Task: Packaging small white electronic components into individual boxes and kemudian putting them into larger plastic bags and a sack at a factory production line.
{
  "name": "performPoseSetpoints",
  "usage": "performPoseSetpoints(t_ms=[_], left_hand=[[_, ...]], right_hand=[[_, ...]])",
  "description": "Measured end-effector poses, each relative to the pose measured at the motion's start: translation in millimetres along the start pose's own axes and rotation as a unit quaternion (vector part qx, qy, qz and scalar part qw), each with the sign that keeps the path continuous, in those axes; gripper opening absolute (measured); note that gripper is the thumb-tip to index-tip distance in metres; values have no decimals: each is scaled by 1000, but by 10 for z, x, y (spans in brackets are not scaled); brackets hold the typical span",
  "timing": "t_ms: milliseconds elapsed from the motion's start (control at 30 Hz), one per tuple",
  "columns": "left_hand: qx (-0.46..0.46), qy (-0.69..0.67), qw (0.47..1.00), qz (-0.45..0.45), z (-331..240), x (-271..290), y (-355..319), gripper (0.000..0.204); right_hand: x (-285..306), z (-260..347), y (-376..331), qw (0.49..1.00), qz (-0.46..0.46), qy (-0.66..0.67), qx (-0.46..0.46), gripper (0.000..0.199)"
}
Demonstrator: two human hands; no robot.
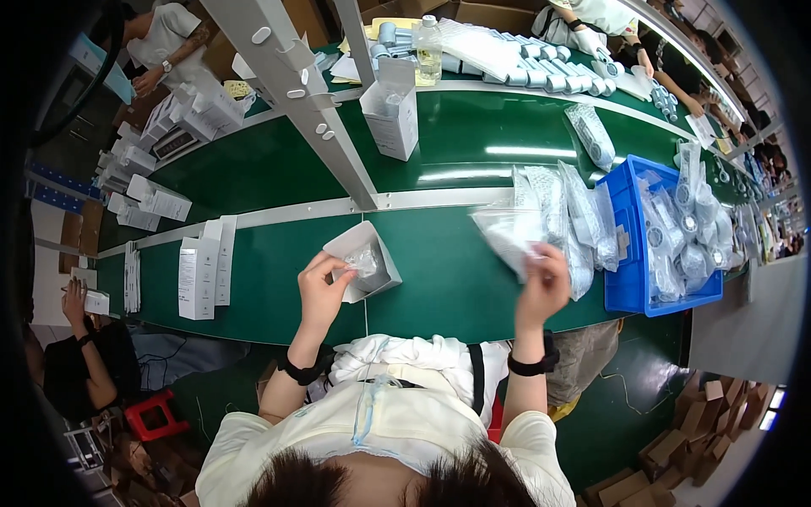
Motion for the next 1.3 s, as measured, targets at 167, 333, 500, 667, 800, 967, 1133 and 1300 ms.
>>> performPoseSetpoints(t_ms=[167, 333, 500, 667, 800, 967, 1133, 1300], left_hand=[[38, -40, 998, 14, 54, 1, 141, 11], [55, -130, 989, 39, 403, -6, 204, 9], [101, -195, 971, 93, 235, -74, 124, 12], [-48, 283, 895, -341, 765, 1775, 332, 60], [348, 523, 739, -242, 2413, 3070, 309, 106], [371, 456, 800, -117, 1998, 2486, 392, 102], [146, 225, 963, 2, 1149, 1206, 40, 105], [230, 305, 919, 100, 924, -98, -117, 104]], right_hand=[[-1536, 1503, -265, 799, 406, 220, 386, 17], [-1957, 1345, -751, 683, 581, 156, 415, 28], [-2061, 1286, -1038, 610, 683, 38, 400, 41], [-1960, 1133, -656, 780, 521, 118, 327, 55], [-2135, 769, -845, 843, 437, 272, 158, 80], [-2093, 380, -761, 895, 365, 244, 76, 93], [-1663, -222, 120, 976, 120, 166, -80, 86], [-1859, -689, 1024, 999, -27, -3, 47, 79]])
Point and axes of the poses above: each hand's wrist, its own y-axis towards the middle knuckle, its own x-axis out of the back of the hand, z = x × y, the point moved 9 cm from there along y, towards the middle knuckle, and after that the axes turned 11 degrees about x, right-handed, at the moved point
